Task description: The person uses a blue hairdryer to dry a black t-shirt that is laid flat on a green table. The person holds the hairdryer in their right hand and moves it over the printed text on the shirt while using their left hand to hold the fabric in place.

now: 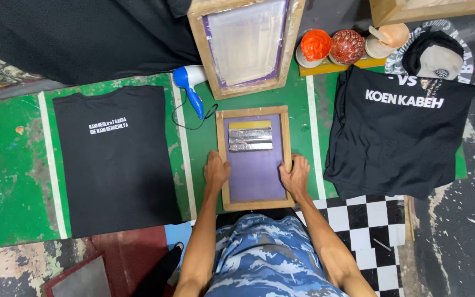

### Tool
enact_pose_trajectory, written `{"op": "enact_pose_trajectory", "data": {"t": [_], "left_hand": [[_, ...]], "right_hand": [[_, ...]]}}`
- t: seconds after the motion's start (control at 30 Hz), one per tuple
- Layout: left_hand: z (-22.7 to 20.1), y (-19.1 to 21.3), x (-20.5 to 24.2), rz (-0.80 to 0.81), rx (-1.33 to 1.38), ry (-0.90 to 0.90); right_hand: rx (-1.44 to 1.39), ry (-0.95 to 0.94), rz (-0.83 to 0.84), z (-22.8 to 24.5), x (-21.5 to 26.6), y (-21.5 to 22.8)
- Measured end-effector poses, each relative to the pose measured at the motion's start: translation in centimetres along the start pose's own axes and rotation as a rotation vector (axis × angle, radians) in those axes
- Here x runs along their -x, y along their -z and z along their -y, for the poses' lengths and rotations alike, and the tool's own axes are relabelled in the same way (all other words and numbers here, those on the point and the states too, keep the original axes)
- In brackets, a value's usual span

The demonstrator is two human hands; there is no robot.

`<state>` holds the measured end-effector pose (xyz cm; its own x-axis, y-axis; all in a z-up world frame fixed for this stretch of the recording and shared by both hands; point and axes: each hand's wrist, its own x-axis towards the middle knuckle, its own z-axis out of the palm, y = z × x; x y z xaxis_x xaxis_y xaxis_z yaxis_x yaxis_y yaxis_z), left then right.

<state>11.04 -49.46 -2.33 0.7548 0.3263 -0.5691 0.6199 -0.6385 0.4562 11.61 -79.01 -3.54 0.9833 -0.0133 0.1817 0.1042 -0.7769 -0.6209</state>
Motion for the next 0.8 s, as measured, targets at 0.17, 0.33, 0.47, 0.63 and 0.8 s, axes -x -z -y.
{"op": "enact_pose_trajectory", "data": {"t": [0.17,0.33,0.47,0.63,0.8], "left_hand": [[-2.1,0.6,-0.7,-0.025,-0.009,-0.034],[-1.7,0.2,-2.0,-0.019,-0.011,-0.025],[-2.9,1.9,-0.4,0.010,0.014,0.022],[-1.8,2.9,0.5,0.087,0.040,0.083],[-0.7,4.2,0.6,0.075,0.098,0.115]], "right_hand": [[0.020,-0.004,-0.006,-0.7,-1.7,-0.5],[0.069,0.006,0.001,-1.6,-2.3,-1.4],[0.149,-0.054,0.074,-0.8,-2.9,-0.2],[0.210,-0.188,0.214,2.5,-4.4,3.5],[0.114,-0.234,0.244,6.2,-6.0,5.1]]}}
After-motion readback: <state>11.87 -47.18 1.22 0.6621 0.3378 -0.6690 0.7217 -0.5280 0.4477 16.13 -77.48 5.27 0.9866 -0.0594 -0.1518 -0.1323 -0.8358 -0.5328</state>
